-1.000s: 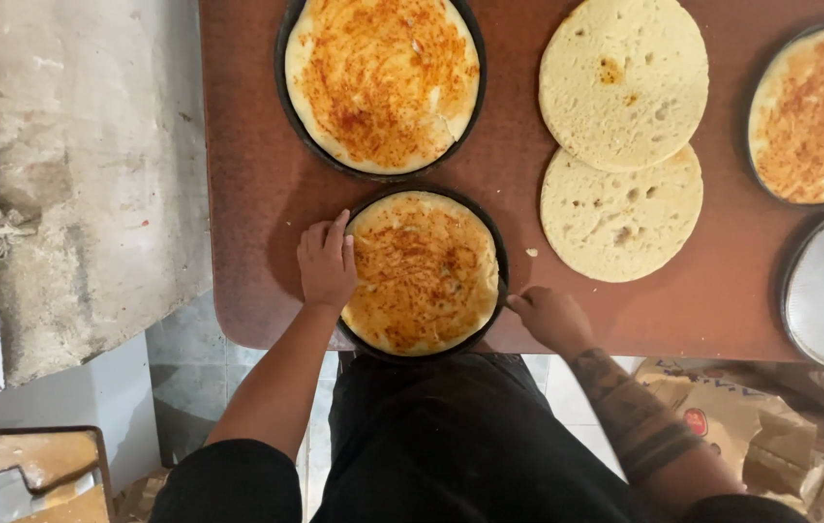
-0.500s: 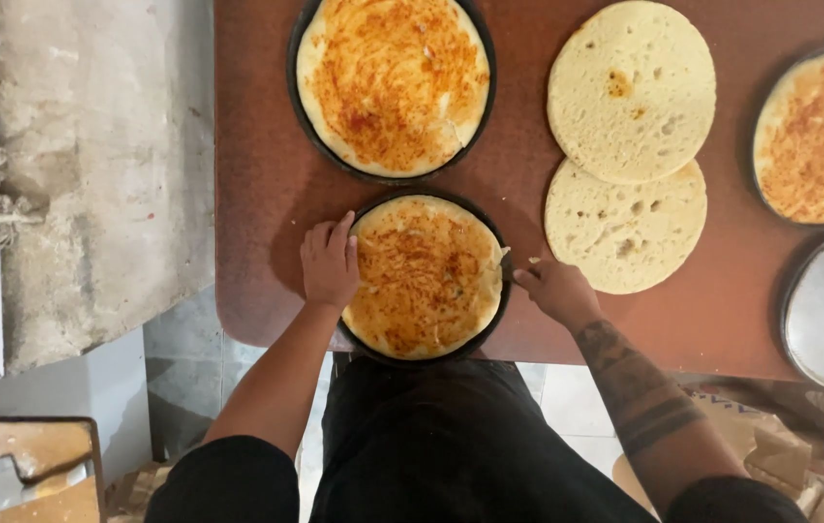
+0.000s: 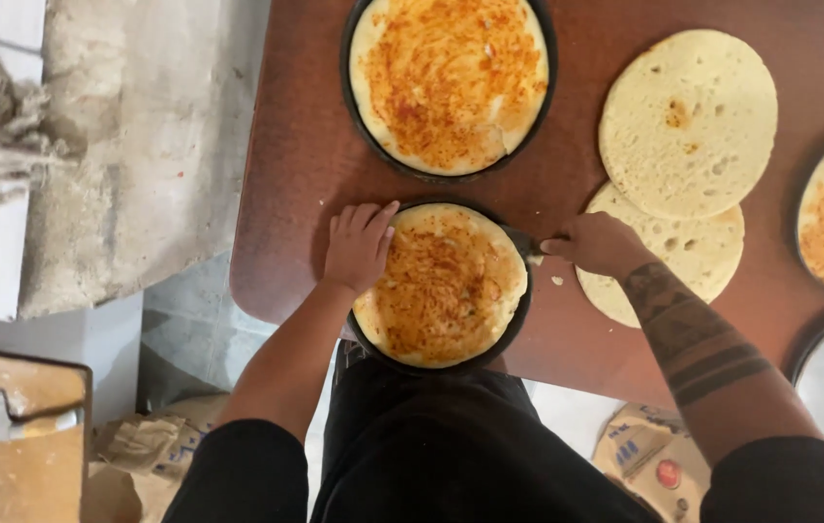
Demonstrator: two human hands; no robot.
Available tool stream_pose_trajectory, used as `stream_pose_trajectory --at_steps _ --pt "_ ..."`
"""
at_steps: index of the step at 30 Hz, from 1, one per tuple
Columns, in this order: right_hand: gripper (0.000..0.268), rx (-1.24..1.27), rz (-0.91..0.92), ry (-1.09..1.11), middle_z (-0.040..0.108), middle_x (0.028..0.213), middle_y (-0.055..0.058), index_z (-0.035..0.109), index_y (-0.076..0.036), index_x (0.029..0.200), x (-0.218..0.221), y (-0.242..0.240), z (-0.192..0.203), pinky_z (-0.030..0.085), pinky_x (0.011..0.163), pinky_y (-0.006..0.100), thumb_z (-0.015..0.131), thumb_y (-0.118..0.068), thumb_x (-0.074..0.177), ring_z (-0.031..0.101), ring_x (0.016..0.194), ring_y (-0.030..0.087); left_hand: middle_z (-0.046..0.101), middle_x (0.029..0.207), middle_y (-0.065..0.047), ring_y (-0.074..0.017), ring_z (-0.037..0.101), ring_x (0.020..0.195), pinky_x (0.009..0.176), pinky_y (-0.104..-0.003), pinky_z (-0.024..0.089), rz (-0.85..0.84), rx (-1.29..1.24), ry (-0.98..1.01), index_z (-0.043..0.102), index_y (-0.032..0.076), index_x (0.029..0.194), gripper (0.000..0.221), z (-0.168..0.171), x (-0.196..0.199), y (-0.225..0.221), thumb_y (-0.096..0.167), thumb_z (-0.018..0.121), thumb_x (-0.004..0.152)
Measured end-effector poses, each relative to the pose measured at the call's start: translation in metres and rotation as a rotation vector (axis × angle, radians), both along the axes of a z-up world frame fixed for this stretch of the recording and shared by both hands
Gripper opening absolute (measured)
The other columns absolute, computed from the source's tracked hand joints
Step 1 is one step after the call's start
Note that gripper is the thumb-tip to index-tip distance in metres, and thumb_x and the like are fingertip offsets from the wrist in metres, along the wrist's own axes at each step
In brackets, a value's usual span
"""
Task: Removing baked pizzas from pans using a spatula and stacking them on a table.
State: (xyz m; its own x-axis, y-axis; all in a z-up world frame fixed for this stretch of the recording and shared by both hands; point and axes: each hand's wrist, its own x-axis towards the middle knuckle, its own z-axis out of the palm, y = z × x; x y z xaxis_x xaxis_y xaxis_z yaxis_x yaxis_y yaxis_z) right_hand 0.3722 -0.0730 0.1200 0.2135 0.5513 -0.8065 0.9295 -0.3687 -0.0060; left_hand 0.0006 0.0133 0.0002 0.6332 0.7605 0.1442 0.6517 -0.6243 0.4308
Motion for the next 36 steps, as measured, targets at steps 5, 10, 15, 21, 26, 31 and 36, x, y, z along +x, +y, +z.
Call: stream_pose_trajectory --at_steps 5,10,15,21,26,31,36 --pt "0.053 0.045 0.046 0.047 0.079 0.1 0.012 0.078 -0.014 0.102 -0.016 0.011 0.0 0.057 0.092 0.052 0.052 -0.059 0.096 0.072 0.107 0.038 0.05 0.113 -0.002 -0.0215 0.052 0.104 0.082 -0.035 0.042 -0.018 -0.016 0.019 0.058 0.023 0.141 0.038 0.013 0.002 0.005 0.036 0.038 0.111" --pt "0.056 0.062 0.105 0.072 0.079 0.1 0.011 0.076 -0.014 0.102 -0.024 0.017 -0.001 0.058 0.092 0.054 0.049 -0.062 0.096 0.072 0.107 0.039 0.051 0.113 -0.002 -0.0205 0.052 0.104 0.083 -0.035 0.042 -0.067 0.0 0.032 0.059 0.022 0.139 0.039 0.015 0.007 0.007 0.038 0.036 0.112" --pt "0.049 0.044 0.087 0.081 0.079 0.097 0.006 0.076 -0.016 0.101 -0.024 0.016 -0.011 0.059 0.091 0.05 0.055 -0.06 0.092 0.073 0.105 0.035 0.052 0.109 -0.001 -0.0204 0.051 0.101 0.084 -0.035 0.04 -0.23 0.032 -0.028 0.063 0.019 0.127 0.039 0.029 0.018 0.022 0.039 0.032 0.113" --pt "0.047 0.061 0.083 0.097 0.079 0.094 0.011 0.078 -0.013 0.095 -0.039 0.013 -0.025 0.058 0.087 0.048 0.056 -0.055 0.095 0.073 0.1 0.037 0.055 0.103 -0.001 -0.0204 0.052 0.097 0.085 -0.035 0.04 -0.373 0.098 -0.088 0.065 0.018 0.117 0.042 0.03 0.034 0.029 0.043 0.031 0.114" --pt "0.046 0.072 0.136 0.113 0.078 0.093 0.011 0.078 -0.014 0.096 -0.062 0.025 -0.015 0.058 0.085 0.047 0.056 -0.055 0.094 0.073 0.1 0.037 0.057 0.104 -0.001 -0.0225 0.055 0.093 0.082 -0.038 0.043 -0.481 0.104 -0.185 0.065 0.017 0.109 0.045 0.02 0.051 0.036 0.046 0.03 0.114" --pt "0.042 0.043 0.104 0.155 0.078 0.096 0.007 0.078 -0.022 0.102 -0.066 0.028 0.007 0.059 0.085 0.046 0.055 -0.055 0.093 0.073 0.103 0.032 0.063 0.102 -0.002 -0.0261 0.059 0.091 0.078 -0.041 0.046 -0.549 0.048 -0.223 0.069 0.014 0.106 0.054 0.02 0.06 0.035 0.048 0.028 0.114" --pt "0.046 0.046 0.045 0.179 0.079 0.088 0.012 0.079 -0.013 0.094 -0.071 0.024 0.032 0.058 0.08 0.048 0.058 -0.053 0.094 0.073 0.094 0.039 0.066 0.1 -0.002 -0.0263 0.064 0.091 0.078 -0.044 0.047 0.218 -0.026 0.048 0.075 0.024 0.108 0.028 -0.014 0.005 -0.006 0.04 0.053 0.101"
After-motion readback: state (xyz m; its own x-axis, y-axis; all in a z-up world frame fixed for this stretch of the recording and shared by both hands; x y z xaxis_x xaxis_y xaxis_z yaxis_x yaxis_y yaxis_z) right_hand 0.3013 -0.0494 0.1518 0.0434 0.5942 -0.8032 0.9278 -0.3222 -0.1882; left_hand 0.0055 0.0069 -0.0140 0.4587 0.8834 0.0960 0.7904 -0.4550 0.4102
